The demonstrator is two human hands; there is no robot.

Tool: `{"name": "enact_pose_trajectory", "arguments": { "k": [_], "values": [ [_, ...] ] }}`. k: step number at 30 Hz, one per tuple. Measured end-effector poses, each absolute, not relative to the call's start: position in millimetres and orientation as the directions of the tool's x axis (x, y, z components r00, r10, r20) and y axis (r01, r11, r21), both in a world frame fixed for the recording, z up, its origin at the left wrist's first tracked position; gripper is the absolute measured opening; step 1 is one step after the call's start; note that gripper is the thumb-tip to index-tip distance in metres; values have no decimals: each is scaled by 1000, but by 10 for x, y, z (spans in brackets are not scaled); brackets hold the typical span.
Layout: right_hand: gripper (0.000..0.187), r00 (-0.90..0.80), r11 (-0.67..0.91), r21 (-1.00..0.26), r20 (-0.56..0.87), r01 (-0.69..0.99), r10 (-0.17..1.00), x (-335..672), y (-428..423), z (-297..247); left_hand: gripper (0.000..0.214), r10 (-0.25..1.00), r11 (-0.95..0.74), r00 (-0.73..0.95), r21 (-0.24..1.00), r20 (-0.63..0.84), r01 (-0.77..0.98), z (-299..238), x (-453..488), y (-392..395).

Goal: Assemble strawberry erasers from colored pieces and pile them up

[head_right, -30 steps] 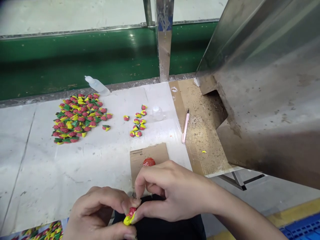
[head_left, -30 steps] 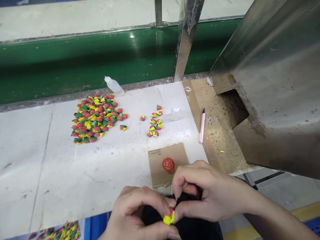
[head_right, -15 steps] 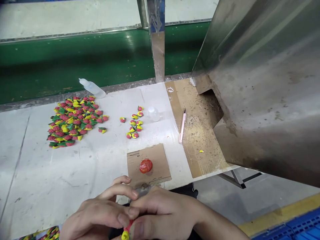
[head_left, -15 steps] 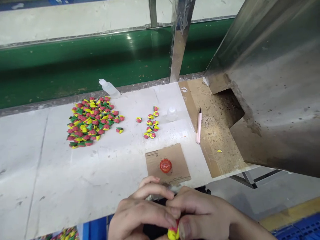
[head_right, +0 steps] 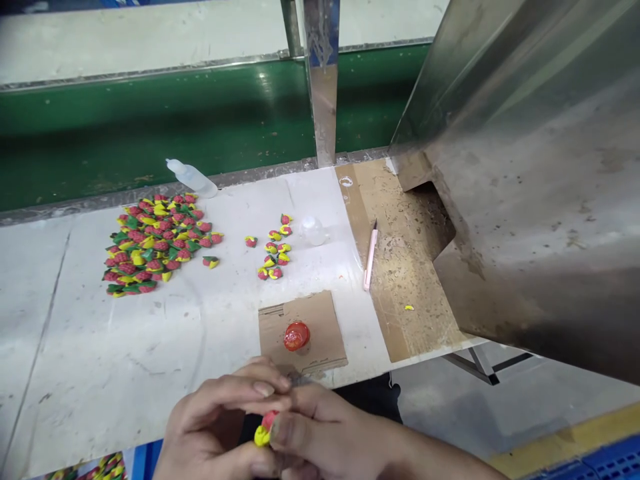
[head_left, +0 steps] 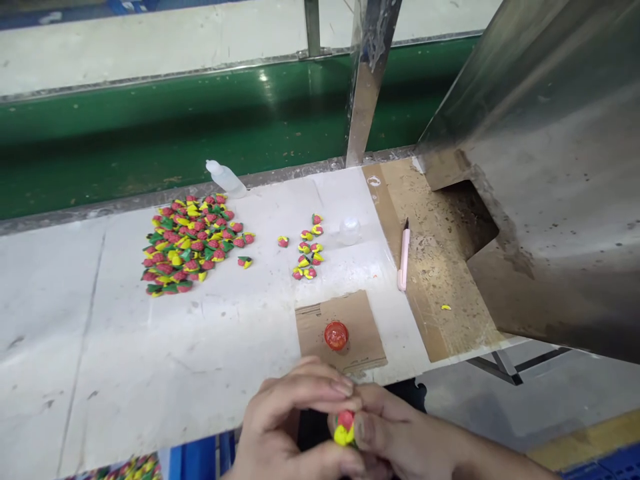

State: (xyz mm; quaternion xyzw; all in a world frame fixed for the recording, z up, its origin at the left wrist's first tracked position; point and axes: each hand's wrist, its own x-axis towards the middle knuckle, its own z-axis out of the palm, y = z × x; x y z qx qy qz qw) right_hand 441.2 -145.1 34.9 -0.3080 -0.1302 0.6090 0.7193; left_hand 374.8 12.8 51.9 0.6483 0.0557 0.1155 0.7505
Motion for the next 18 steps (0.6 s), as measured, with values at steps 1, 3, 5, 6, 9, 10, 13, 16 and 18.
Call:
{"name": "enact_pose_trajectory", "arguments": {
  "k": [1, 3, 5, 6, 9, 10, 13, 16, 18],
  "values": [
    [55, 256, 113, -545, -193, -831, 947, 4356, -1436, 340, 36, 239, 175, 969, 979, 64, -108, 519, 3756, 124],
    [57, 341, 217, -489, -178, -845, 923, 4267, -1397, 331, 28, 214, 213, 975, 971, 62, -108, 522, 3755, 118],
    [57, 389, 274, -484, -154, -831, 908, 4222, -1363, 340, 24, 194, 214, 979, 972, 57, -99, 529, 3741, 108],
    [56, 393, 275, -492, -153, -826, 907, 4216, -1351, 350, 25, 195, 217, 979, 971, 54, -97, 533, 3735, 102],
    [55, 378, 230, -530, -189, -816, 906, 4234, -1343, 396, 27, 208, 248, 977, 964, 49, -101, 548, 3725, 80],
    [56, 374, 215, -543, -201, -812, 905, 4246, -1347, 412, 26, 201, 259, 978, 961, 48, -100, 555, 3723, 76],
    [55, 405, 223, -610, -176, -760, 897, 4290, -1353, 460, 27, 177, 269, 984, 960, 32, -79, 579, 3712, 88],
    [56, 450, 205, -746, -140, -634, 882, 4351, -1345, 510, 29, 138, 242, 990, 968, 30, -63, 597, 3689, 144],
    [59, 459, 167, -827, -119, -536, 880, 4380, -1342, 522, 29, 85, 224, 995, 972, 52, -70, 599, 3679, 186]
  ]
}}
